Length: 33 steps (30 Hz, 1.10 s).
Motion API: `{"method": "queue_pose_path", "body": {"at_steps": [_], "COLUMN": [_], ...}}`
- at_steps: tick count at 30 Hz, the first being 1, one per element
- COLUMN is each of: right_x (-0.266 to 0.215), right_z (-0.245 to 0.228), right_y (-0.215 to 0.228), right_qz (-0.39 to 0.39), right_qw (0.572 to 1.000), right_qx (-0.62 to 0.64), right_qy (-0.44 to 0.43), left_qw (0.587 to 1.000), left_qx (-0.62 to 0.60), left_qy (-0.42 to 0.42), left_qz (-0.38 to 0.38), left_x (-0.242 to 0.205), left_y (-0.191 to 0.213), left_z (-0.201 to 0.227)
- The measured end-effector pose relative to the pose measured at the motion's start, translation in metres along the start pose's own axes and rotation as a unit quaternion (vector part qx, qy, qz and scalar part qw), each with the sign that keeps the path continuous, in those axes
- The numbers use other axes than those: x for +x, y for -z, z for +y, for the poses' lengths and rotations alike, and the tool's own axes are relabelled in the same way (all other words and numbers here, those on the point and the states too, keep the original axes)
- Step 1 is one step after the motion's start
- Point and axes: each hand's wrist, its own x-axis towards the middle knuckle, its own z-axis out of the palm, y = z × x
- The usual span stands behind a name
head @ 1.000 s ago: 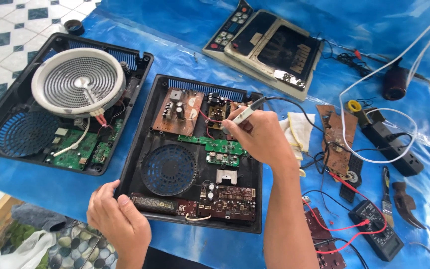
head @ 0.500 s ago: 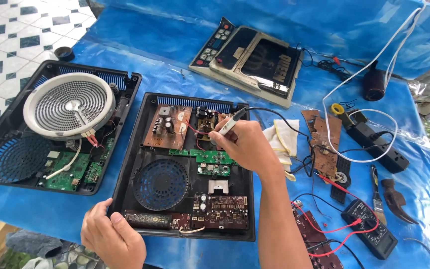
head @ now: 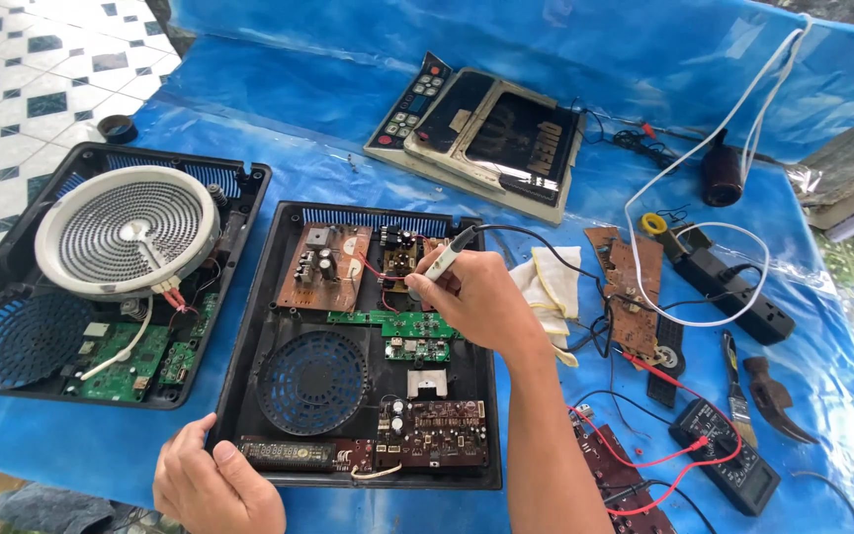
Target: Soldering components on the main board of an induction cooker during a repair process.
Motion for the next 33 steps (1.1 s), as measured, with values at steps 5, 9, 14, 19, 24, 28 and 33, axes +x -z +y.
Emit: {"method": "queue_pose_path", "body": {"at_steps": [5, 9, 14, 19, 24, 28, 33], "right_x": [-0.001, -0.001, -0.001, -0.001, -0.001, -0.001, -0.001], "right_z": [0.000, -0.002, 0.000, 0.002, 0.002, 0.001, 0.003], "right_y": [0.000, 0.000, -0.001, 0.000, 0.000, -0.001, -0.001], "right_qz": [0.007, -0.002, -0.001, -0.006, -0.010, -0.009, -0.010], "right_qw": [1.000, 1.000, 1.000, 1.000, 1.000, 1.000, 0.999], "right_qx": [-0.002, -0.006, 0.003, -0.009, -0.013, -0.004, -0.020], "right_qy": [0.005, 0.003, 0.006, 0.016, 0.012, 0.002, 0.032], "left_qw": [1.000, 0.999, 0.999, 0.999, 0.999, 0.999, 0.999], "left_qx": [0.004, 0.014, 0.023, 0.016, 0.015, 0.022, 0.019], "left_qy": [-0.004, -0.037, -0.035, -0.046, -0.046, -0.042, -0.042], "left_qz": [-0.004, -0.009, 0.003, 0.022, 0.011, 0.025, 0.021], "left_x": [0.003, 0.005, 0.001, 0.002, -0.001, -0.004, -0.003], "left_y": [0.003, 0.001, -0.005, -0.011, -0.018, -0.022, -0.023], "left_z": [-0.001, -0.007, -0.011, -0.014, -0.023, -0.025, -0.027]}}
